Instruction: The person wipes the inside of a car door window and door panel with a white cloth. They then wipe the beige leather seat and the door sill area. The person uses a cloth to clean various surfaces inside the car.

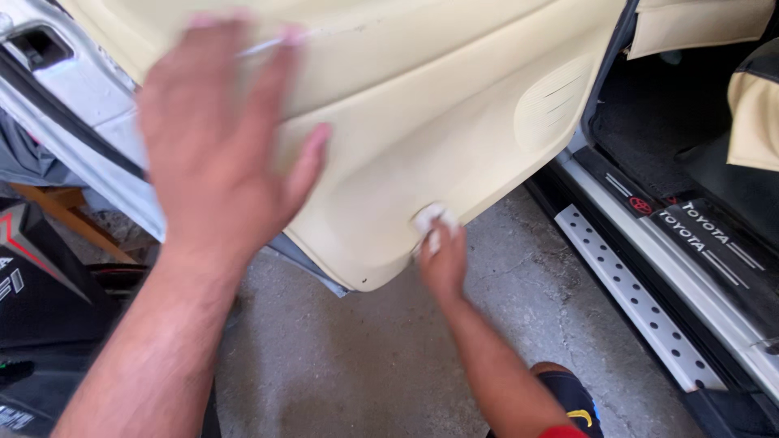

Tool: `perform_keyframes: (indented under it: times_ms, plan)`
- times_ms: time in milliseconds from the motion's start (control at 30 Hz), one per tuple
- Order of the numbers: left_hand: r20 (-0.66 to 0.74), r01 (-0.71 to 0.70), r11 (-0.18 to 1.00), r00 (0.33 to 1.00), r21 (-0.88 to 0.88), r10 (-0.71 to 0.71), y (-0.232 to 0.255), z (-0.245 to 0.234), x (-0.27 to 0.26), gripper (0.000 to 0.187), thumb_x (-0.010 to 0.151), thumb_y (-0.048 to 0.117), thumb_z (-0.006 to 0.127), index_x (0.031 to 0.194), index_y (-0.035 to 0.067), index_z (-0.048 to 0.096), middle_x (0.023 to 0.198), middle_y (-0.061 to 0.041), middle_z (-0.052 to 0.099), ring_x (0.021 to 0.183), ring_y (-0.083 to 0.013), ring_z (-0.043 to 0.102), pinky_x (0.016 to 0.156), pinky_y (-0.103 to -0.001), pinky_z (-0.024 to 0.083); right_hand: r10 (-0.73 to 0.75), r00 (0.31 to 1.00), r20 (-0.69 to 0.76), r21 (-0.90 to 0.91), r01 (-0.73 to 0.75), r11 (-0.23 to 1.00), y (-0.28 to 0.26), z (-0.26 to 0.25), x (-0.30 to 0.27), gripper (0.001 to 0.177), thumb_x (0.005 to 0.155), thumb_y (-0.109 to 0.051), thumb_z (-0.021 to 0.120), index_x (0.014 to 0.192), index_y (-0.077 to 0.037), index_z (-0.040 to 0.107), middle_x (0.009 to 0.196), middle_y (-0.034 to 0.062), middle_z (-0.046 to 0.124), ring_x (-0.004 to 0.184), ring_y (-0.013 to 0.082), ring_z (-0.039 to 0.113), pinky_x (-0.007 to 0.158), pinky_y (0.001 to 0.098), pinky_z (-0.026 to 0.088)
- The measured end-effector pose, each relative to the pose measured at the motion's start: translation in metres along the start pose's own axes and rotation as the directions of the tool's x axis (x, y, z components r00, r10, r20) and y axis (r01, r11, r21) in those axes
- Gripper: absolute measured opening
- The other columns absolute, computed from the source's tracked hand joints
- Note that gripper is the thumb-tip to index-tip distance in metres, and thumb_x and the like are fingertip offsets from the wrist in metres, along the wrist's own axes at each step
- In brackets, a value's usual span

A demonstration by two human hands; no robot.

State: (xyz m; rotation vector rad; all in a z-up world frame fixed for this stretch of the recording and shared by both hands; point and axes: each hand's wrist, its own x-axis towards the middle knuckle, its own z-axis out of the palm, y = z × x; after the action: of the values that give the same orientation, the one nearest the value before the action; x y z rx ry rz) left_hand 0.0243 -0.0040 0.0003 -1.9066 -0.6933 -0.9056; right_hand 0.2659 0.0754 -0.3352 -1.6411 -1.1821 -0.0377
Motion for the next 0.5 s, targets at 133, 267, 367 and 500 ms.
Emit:
perform_keyframes:
  times_ms: [133, 267, 367, 500]
  plan:
    - [0.068, 0.001, 0.996, 0.998, 0.091, -0.008, 0.015, 0.019, 0.027, 0.082, 0.095, 0.053, 0.084, 0.152, 0.002, 0.054, 0.149, -0.027, 0.043, 0.142, -0.0414, 0.040, 0.117, -0.057, 0.031, 0.158, 0.972, -0.171, 0.272, -0.107, 0.956, 0.009, 0.004, 0.025, 0.034, 0.096, -0.009, 0.064, 0.130, -0.009, 0.062, 0.133, 0.0191, 0.054, 0.115, 0.0344, 0.064, 0.090, 0.0452, 0.060]
    - [0.071, 0.108, 0.993, 0.991, 0.042, -0.111, 0.013, 0.036, 0.034, 0.093, 0.084, 0.054, 0.086, 0.143, -0.010, 0.055, 0.137, -0.029, 0.045, 0.123, -0.0428, 0.044, 0.105, -0.057, 0.032, -0.263, 0.956, -0.132, 0.244, 0.288, 0.926, -0.073, 0.019, -0.051, 0.042, 0.082, 0.000, 0.070, 0.124, -0.006, 0.065, 0.123, 0.0225, 0.055, 0.115, 0.0396, 0.059, 0.095, 0.0526, 0.051]
    - [-0.062, 0.104, 0.983, 0.993, 0.148, -0.096, 0.014, 0.054, 0.039, 0.094, 0.084, 0.060, 0.085, 0.138, -0.010, 0.054, 0.134, -0.025, 0.043, 0.124, -0.0385, 0.043, 0.108, -0.055, 0.031, -0.447, 0.886, -0.121, 0.321, 0.461, 0.827, -0.129, 0.007, -0.069, 0.041, 0.082, -0.002, 0.074, 0.121, -0.012, 0.070, 0.115, 0.0161, 0.058, 0.108, 0.0348, 0.059, 0.089, 0.0491, 0.053]
    - [-0.136, 0.110, 0.986, 0.986, 0.122, -0.093, 0.017, 0.064, 0.032, 0.086, 0.082, 0.048, 0.081, 0.140, -0.008, 0.052, 0.139, -0.025, 0.041, 0.126, -0.0393, 0.041, 0.109, -0.054, 0.031, -0.588, 0.778, -0.223, 0.252, 0.628, 0.736, -0.150, 0.001, -0.045, 0.044, 0.083, -0.004, 0.078, 0.125, -0.015, 0.072, 0.111, 0.0108, 0.058, 0.105, 0.0305, 0.057, 0.088, 0.0450, 0.054]
